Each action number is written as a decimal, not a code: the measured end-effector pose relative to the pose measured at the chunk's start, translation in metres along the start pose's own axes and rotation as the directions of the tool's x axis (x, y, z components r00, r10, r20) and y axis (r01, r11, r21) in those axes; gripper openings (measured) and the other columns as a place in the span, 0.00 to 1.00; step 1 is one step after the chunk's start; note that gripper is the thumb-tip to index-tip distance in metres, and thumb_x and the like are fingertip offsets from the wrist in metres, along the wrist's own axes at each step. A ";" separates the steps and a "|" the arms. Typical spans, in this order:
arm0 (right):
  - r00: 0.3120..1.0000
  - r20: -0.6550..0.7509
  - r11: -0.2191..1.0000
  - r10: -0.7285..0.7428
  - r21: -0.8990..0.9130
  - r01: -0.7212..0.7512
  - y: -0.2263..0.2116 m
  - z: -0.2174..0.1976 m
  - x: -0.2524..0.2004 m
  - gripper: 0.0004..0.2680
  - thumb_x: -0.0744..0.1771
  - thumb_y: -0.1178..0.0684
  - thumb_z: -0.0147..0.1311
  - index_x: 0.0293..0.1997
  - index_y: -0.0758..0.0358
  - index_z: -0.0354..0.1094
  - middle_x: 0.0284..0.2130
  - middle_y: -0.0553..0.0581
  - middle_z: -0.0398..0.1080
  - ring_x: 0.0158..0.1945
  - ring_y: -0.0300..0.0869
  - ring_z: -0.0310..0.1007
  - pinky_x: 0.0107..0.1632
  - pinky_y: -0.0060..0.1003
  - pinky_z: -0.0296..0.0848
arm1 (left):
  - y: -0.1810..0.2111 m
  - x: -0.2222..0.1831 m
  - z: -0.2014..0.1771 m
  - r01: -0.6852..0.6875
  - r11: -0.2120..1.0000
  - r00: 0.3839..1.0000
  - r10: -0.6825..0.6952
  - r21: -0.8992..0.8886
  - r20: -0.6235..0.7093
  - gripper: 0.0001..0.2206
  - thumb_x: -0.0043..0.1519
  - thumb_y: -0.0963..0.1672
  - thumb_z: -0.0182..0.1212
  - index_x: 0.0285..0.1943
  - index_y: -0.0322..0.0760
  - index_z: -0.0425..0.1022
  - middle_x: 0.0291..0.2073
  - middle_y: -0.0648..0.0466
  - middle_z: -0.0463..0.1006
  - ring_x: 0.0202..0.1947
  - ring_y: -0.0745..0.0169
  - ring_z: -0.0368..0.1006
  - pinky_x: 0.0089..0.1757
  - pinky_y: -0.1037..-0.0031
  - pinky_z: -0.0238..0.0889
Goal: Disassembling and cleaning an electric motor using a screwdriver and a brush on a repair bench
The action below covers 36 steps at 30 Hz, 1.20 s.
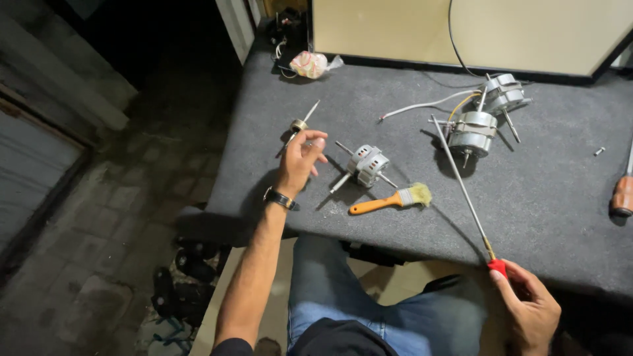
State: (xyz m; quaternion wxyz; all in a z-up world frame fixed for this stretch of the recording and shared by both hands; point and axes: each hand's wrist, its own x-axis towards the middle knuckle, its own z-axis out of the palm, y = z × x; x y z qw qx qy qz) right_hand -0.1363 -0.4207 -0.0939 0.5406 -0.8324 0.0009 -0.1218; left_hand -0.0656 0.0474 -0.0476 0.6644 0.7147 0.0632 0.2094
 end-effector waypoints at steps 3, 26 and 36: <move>1.000 -0.002 1.000 0.006 -0.010 -0.006 -0.011 0.001 0.001 0.09 0.68 0.60 0.62 0.54 0.66 0.75 0.44 0.54 0.76 0.47 0.34 0.71 0.59 0.27 0.68 | 0.036 -0.012 0.027 -0.053 0.917 0.998 0.033 0.394 0.056 0.22 0.58 0.55 0.61 0.58 0.45 0.72 0.47 0.58 0.74 0.39 0.68 0.70 0.34 0.72 0.67; 0.948 0.264 0.977 0.180 0.067 -0.204 -0.049 -0.051 -0.067 0.21 0.62 0.63 0.58 0.63 0.66 0.73 0.49 0.61 0.83 0.50 0.42 0.82 0.59 0.29 0.66 | -0.004 0.016 0.090 -0.343 0.913 0.921 0.281 0.223 0.269 0.23 0.55 0.49 0.68 0.61 0.46 0.75 0.49 0.57 0.78 0.49 0.62 0.74 0.51 0.72 0.66; 0.923 0.257 0.957 0.286 -0.038 -0.286 -0.061 -0.050 -0.069 0.20 0.62 0.67 0.57 0.62 0.64 0.75 0.49 0.60 0.84 0.52 0.42 0.82 0.63 0.30 0.67 | -0.001 0.007 0.086 -0.409 0.868 0.902 0.336 0.281 0.272 0.22 0.62 0.49 0.61 0.66 0.48 0.70 0.56 0.53 0.75 0.54 0.56 0.74 0.54 0.67 0.67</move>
